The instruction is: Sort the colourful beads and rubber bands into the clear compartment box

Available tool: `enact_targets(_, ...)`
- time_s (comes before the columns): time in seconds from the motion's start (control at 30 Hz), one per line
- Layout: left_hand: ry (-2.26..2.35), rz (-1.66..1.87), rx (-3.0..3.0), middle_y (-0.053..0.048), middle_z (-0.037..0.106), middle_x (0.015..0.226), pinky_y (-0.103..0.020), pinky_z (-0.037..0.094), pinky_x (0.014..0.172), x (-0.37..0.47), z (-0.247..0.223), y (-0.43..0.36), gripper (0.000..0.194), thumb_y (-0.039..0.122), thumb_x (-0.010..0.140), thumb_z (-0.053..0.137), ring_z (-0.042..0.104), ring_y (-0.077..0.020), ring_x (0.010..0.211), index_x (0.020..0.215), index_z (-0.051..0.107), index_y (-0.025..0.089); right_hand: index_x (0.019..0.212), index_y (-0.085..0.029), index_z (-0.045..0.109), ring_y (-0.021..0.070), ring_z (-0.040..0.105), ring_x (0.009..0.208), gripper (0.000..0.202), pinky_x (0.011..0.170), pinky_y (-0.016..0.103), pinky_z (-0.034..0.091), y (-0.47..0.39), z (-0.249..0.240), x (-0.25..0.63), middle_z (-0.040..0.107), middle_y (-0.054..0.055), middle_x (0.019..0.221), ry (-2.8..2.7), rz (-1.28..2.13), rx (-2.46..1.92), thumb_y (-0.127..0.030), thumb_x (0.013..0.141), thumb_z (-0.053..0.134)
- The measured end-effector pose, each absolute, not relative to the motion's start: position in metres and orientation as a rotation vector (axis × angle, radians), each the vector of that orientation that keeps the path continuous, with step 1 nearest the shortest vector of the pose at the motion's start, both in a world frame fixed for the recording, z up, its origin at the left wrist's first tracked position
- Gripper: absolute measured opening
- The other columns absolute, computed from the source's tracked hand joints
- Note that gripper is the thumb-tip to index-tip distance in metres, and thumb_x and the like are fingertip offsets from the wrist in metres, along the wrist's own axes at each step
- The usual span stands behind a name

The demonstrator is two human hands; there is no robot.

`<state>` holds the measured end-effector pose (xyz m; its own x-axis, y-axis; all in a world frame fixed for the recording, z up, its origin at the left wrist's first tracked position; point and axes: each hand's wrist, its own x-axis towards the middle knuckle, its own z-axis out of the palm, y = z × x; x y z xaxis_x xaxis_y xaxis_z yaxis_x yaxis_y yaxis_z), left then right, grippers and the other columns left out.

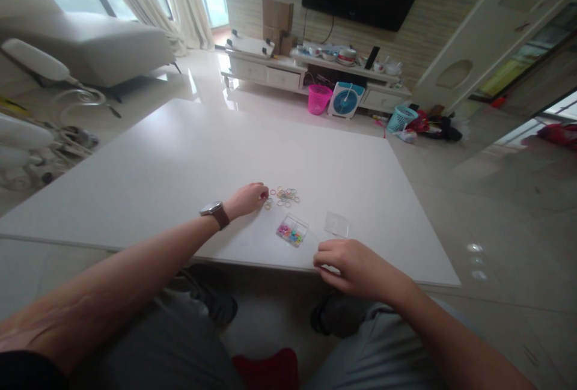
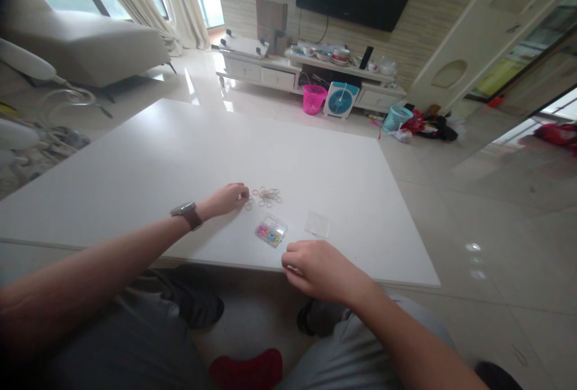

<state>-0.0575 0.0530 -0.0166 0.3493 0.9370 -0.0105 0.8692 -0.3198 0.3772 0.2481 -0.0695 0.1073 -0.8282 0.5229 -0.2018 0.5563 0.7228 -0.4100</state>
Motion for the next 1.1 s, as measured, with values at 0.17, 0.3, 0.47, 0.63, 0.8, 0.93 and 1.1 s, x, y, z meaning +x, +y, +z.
enact_targets(0.17, 1.629, 0.214, 2.335, -0.009, 0.065, 0.093, -0.03, 0.044, 0.071, -0.058, -0.018, 0.054, 0.018, 0.018, 0.087, 0.045, 0.06, -0.0189, 0.079, 0.083, 0.063, 0.016, 0.079, -0.017, 0.059, 0.0124, 0.054, 0.075, 0.016, 0.065, 0.024, 0.033, -0.071, 0.108, 0.248, 0.061, 0.003, 0.082, 2.84, -0.735, 0.891, -0.018, 0.093, 0.051)
enact_targets(0.3, 1.628, 0.164, 2.373, -0.01, 0.063, 0.092, -0.031, 0.044, 0.07, -0.056, -0.016, 0.051, 0.023, 0.021, 0.093, 0.039, 0.06, -0.0194, 0.077, 0.084, 0.06, 0.015, 0.079, -0.017, 0.059, 0.0121, 0.054, 0.075, 0.015, 0.065, 0.023, 0.034, -0.07, 0.107, 0.248, 0.061, 0.003, 0.081, 2.839, -0.732, 0.898, -0.018, 0.092, 0.051)
enact_targets(0.47, 1.554, 0.191, 2.404, -0.009, 0.062, 0.095, -0.03, 0.044, 0.07, -0.053, -0.022, 0.049, 0.022, 0.022, 0.093, 0.039, 0.059, -0.0183, 0.076, 0.087, 0.059, 0.016, 0.079, -0.017, 0.059, 0.0121, 0.054, 0.075, 0.015, 0.066, 0.023, 0.034, -0.069, 0.105, 0.248, 0.062, 0.003, 0.082, 2.85, -0.717, 0.894, -0.017, 0.092, 0.052)
enact_targets(0.63, 1.466, 0.217, 2.418, -0.008, 0.062, 0.096, -0.029, 0.044, 0.07, -0.054, -0.028, 0.053, 0.022, 0.022, 0.093, 0.039, 0.06, -0.0182, 0.079, 0.087, 0.059, 0.018, 0.078, -0.017, 0.058, 0.0123, 0.053, 0.075, 0.015, 0.066, 0.024, 0.033, -0.068, 0.103, 0.248, 0.061, 0.002, 0.082, 2.853, -0.709, 0.876, -0.018, 0.091, 0.053)
enact_targets(0.8, 1.452, 0.126, 2.437, -0.008, 0.063, 0.097, -0.03, 0.044, 0.07, -0.058, -0.026, 0.057, 0.021, 0.024, 0.093, 0.041, 0.061, -0.0181, 0.078, 0.086, 0.061, 0.018, 0.081, -0.017, 0.059, 0.0128, 0.054, 0.077, 0.016, 0.068, 0.025, 0.035, -0.07, 0.104, 0.249, 0.062, 0.003, 0.084, 2.837, -0.748, 0.863, -0.02, 0.094, 0.05)
enact_targets(0.93, 1.487, -0.001, 2.484, -0.01, 0.064, 0.096, -0.03, 0.046, 0.07, -0.061, -0.023, 0.058, 0.025, 0.025, 0.094, 0.039, 0.063, -0.0189, 0.078, 0.087, 0.061, 0.016, 0.082, -0.018, 0.06, 0.0132, 0.055, 0.077, 0.017, 0.067, 0.025, 0.035, -0.07, 0.104, 0.249, 0.062, 0.003, 0.084, 2.825, -0.745, 0.863, -0.02, 0.094, 0.05)
enact_targets(1.1, 1.494, -0.025, 2.521, -0.013, 0.063, 0.094, -0.031, 0.047, 0.068, -0.058, -0.016, 0.054, 0.029, 0.025, 0.096, 0.036, 0.063, -0.0198, 0.075, 0.09, 0.062, 0.014, 0.082, -0.017, 0.061, 0.0134, 0.054, 0.076, 0.016, 0.066, 0.025, 0.034, -0.068, 0.102, 0.249, 0.062, 0.003, 0.083, 2.829, -0.728, 0.86, -0.019, 0.094, 0.05)
